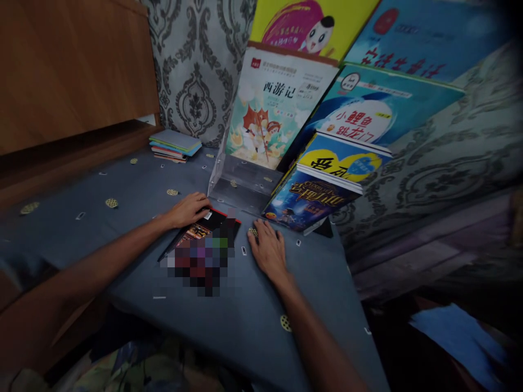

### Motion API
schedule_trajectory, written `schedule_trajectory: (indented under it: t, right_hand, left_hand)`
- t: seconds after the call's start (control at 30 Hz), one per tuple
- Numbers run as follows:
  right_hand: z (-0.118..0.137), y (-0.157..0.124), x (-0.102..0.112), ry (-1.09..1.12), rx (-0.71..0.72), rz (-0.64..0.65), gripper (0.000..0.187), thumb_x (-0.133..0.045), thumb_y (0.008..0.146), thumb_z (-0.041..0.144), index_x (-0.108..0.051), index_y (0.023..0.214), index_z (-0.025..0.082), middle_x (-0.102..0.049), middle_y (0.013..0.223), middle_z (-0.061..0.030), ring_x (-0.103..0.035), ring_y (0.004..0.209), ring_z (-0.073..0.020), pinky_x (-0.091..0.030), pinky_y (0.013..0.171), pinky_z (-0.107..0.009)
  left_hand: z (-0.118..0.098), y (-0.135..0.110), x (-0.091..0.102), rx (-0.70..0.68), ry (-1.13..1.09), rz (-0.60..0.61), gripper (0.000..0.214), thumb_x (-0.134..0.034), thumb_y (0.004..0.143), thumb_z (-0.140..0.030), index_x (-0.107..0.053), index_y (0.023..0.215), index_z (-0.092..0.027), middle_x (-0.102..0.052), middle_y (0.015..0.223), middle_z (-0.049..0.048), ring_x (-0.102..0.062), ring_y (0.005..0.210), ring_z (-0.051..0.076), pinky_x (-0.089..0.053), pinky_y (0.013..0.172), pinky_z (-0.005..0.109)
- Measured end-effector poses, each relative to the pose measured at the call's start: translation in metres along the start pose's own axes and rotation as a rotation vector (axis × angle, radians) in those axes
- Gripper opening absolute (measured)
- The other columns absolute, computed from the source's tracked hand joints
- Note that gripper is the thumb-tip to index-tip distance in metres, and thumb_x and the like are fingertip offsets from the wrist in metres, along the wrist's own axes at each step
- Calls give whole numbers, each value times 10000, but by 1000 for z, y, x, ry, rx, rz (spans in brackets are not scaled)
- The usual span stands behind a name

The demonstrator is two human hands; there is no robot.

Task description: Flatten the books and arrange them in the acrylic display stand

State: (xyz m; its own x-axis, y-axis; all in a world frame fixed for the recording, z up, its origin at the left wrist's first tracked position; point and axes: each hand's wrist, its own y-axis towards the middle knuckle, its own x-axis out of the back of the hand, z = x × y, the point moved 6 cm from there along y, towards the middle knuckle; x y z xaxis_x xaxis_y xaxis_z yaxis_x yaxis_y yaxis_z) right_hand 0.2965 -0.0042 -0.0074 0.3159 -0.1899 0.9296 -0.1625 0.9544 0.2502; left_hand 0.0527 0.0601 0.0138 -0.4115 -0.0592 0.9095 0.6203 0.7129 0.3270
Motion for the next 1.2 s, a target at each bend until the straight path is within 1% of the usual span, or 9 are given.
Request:
schedule_trajectory:
  t: [0.13, 0.3, 0.43, 0.6, 0.73, 0.93, 1.07, 1.13, 1.2]
  right_hand:
    - [4, 0, 4, -58, 21, -33, 412, -400, 1005, 309, -605, 1318, 137, -604, 1410, -196, -496, 1369, -331, -330, 1117, -610]
    - [35, -7, 10, -6, 250, -47, 373, -386, 1015, 262, -636, 1275, 165, -647, 1358, -161, -555, 1294, -280, -345, 1131, -524]
    - [56, -13, 9, 54, 341, -33, 369, -397, 1030, 294, -642, 1269, 159, -657, 1343, -153, -576, 1259, -272, -385, 1106, -501]
    - [61, -14, 8, 75, 345, -27, 365, -414, 1028, 322, -649, 1274, 190, -662, 1334, -141, -574, 1263, -279, -406, 1091, -511]
    - [59, -14, 6, 70, 348, -20, 369, -435, 1018, 322, -652, 1272, 165, -658, 1336, -158, -570, 1271, -295, -400, 1100, -532]
    - [58, -11, 7, 82, 336, -36, 354, -445, 1012, 317, -665, 1258, 188, -664, 1335, -151, -571, 1283, -293, -405, 1102, -553]
    - [77, -2, 8, 96, 353, -14, 356, -448, 1016, 312, -651, 1277, 179, -645, 1372, -144, -552, 1323, -275, -353, 1159, -550]
    - [89, 3, 5, 109, 387, 17, 365, -468, 1012, 318, -635, 1305, 179, -627, 1399, -141, -534, 1352, -266, -330, 1180, -534]
    - [96, 7, 1, 117, 399, 47, 382, -491, 1004, 324, -621, 1329, 172, -616, 1412, -149, -527, 1365, -265, -325, 1185, -527]
  left_hand:
    - [-2, 0, 1, 1, 15, -17, 259, -440, 998, -309, -651, 1068, -175, -606, 1015, 81, -544, 969, 229, -417, 915, 379]
    - [-3, -1, -1, -7, 71, -33, 260, -423, 1005, -293, -642, 1062, -164, -601, 1002, 87, -538, 960, 233, -422, 910, 377]
    - [-3, -1, -3, 1, 124, -37, 256, -412, 1008, -284, -634, 1074, -176, -598, 1008, 82, -542, 965, 230, -426, 926, 383]
    - [-3, -1, -4, 12, 135, -25, 252, -411, 1002, -284, -635, 1056, -183, -597, 990, 78, -544, 955, 233, -434, 918, 394]
    - [-3, 0, -3, 11, 117, -18, 260, -406, 1003, -294, -634, 1055, -180, -602, 1003, 87, -535, 951, 240, -440, 899, 397]
    - [-1, 0, -3, 8, 68, -43, 240, -407, 1003, -280, -629, 1039, -195, -598, 1001, 77, -546, 959, 233, -431, 940, 410]
    - [0, 0, -3, 4, 89, -48, 228, -422, 996, -270, -628, 1051, -190, -605, 1004, 78, -539, 957, 235, -438, 908, 395]
    - [-1, 0, -2, 7, 86, -45, 236, -417, 996, -275, -631, 1038, -185, -604, 997, 85, -530, 950, 243, -440, 889, 398]
    - [-1, 0, -2, 17, 70, -41, 247, -407, 998, -281, -633, 1019, -184, -599, 992, 92, -524, 945, 250, -440, 879, 403]
